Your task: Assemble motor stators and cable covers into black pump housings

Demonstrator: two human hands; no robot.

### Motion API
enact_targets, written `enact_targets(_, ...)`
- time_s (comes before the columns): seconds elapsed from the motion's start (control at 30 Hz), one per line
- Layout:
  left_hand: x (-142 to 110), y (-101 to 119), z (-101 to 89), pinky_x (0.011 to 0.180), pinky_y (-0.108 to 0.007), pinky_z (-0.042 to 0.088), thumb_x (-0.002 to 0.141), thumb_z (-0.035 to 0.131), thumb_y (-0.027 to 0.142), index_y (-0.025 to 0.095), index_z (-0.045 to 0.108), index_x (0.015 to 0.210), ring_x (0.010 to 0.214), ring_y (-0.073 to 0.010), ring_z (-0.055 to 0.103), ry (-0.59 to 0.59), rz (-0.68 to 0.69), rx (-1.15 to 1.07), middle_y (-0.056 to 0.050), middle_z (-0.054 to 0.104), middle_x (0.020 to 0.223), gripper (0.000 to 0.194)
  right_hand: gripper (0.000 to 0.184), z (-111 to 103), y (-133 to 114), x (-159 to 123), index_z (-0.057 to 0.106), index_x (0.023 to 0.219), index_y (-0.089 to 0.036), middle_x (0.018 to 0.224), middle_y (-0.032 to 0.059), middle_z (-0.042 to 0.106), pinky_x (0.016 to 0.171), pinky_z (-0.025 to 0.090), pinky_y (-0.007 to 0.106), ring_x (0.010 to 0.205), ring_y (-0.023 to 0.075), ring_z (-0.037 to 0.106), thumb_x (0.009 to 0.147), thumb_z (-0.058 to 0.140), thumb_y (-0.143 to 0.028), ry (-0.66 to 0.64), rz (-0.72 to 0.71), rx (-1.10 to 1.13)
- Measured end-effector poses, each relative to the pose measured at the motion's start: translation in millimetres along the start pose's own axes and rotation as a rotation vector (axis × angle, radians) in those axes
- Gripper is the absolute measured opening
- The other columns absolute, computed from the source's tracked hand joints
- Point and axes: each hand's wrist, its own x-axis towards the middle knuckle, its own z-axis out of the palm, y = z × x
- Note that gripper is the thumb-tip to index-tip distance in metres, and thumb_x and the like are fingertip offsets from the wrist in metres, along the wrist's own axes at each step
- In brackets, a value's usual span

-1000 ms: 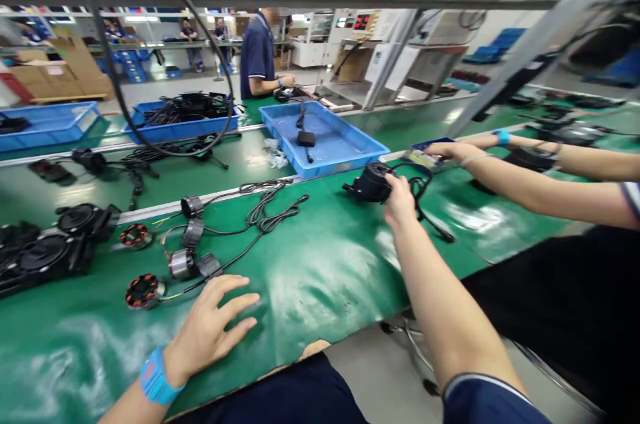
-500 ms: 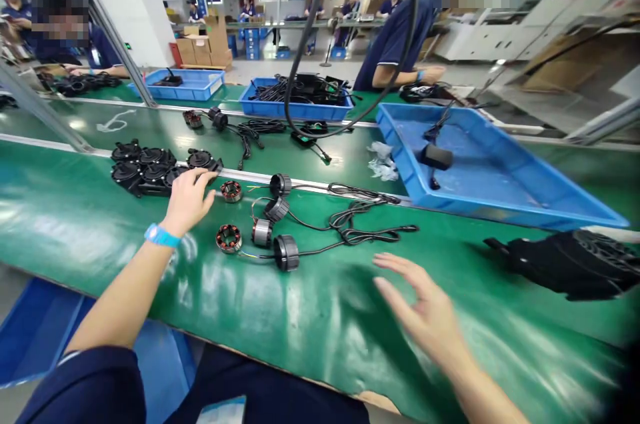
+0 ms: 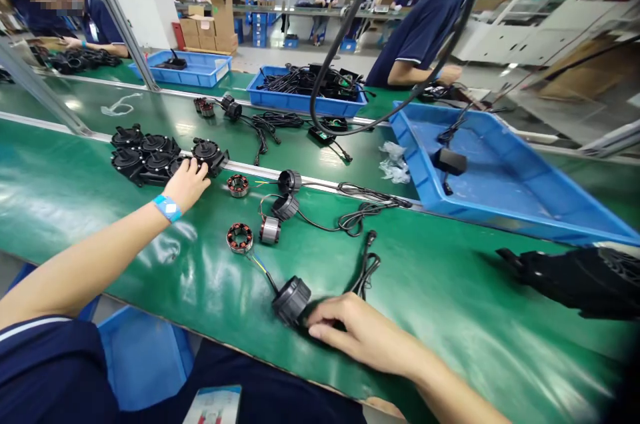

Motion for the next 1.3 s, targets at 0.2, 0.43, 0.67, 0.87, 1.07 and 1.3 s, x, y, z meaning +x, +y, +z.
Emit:
enact_targets(0.2,2.8,-32.3,-11.5,0.105,-0.056,0.039,0.088,0.068,0.057,0.009,0.045,0.149,0.126,-0.0454,0.048,0.052,-0.214,-0.122,-0.029,0.049,0.14,0.081,0.025,-6.0,-0.8,63.4,0.07,0.114,-0.02,0.117,0.0099,0.069,0.094,0.052,0.04,0.107,0.0241,0.063,0.105,0.048,-0.028,0.352,-0.287,-0.282)
enact_targets(0.43,-55.9,-11.3,24.9,0.101,-0.046,0.047,0.085,0.077,0.037,0.015,0.052,0.144,0.112,-0.0337,0.053,0.42,-0.144,-0.231,-0.018,0.054,0.121,0.068,0.045,-6.9,-25.5,148.9,0.068,0.126,-0.024,0.138,0.012,0.059,0.103,0.043,0.048,0.126,0.0319,0.05,0.084,0.083,-0.029,0.426,-0.441,-0.749)
enact_targets(0.67,-145.1,9.3,55.4,0.09,-0.044,0.052,0.09,0.06,0.067,0.021,0.061,0.127,0.101,-0.028,0.058,0.966,-0.333,-0.473,-0.011,0.057,0.107,0.059,0.03,6.2,-19.2,165.5,0.071,0.116,-0.025,0.127,0.0069,0.066,0.098,0.038,0.043,0.118,0.0269,0.054,0.088,0.08,-0.029,0.509,-0.494,-0.658)
enact_targets(0.87,-116.2,-18.2,18.6,0.111,-0.048,0.045,0.086,0.064,0.064,0.022,0.046,0.148,0.131,-0.03,0.055,0.051,-0.206,-1.2,-0.015,0.052,0.147,0.077,0.013,11.6,-17.6,171.1,0.073,0.102,-0.024,0.122,0.0044,0.068,0.097,0.038,0.04,0.116,0.023,0.054,0.091,0.073,-0.017,0.48,-0.548,-0.553)
enact_targets(1.07,-77.8,-12.8,-40.3,0.094,-0.03,0.05,0.074,0.081,0.05,0.028,0.05,0.146,0.113,-0.0247,0.064,-0.62,0.171,-1.032,-0.005,0.064,0.135,0.081,0.008,10.2,-26.4,172.9,0.07,0.085,-0.019,0.129,0.0064,0.065,0.104,0.04,0.045,0.124,0.0267,0.052,0.084,0.078,-0.018,0.482,-0.466,-0.536)
enact_targets(1.3,-131.2,19.7,-35.0,0.086,-0.03,0.051,0.079,0.073,0.048,0.022,0.053,0.11,0.099,-0.0213,0.065,-0.408,0.089,-1.08,-0.004,0.068,0.12,0.045,0.017,4.7,-31.7,179.3,0.068,0.081,-0.016,0.133,0.0135,0.064,0.12,0.024,0.063,0.127,0.0333,0.057,0.086,0.078,-0.029,0.357,-0.4,-0.647)
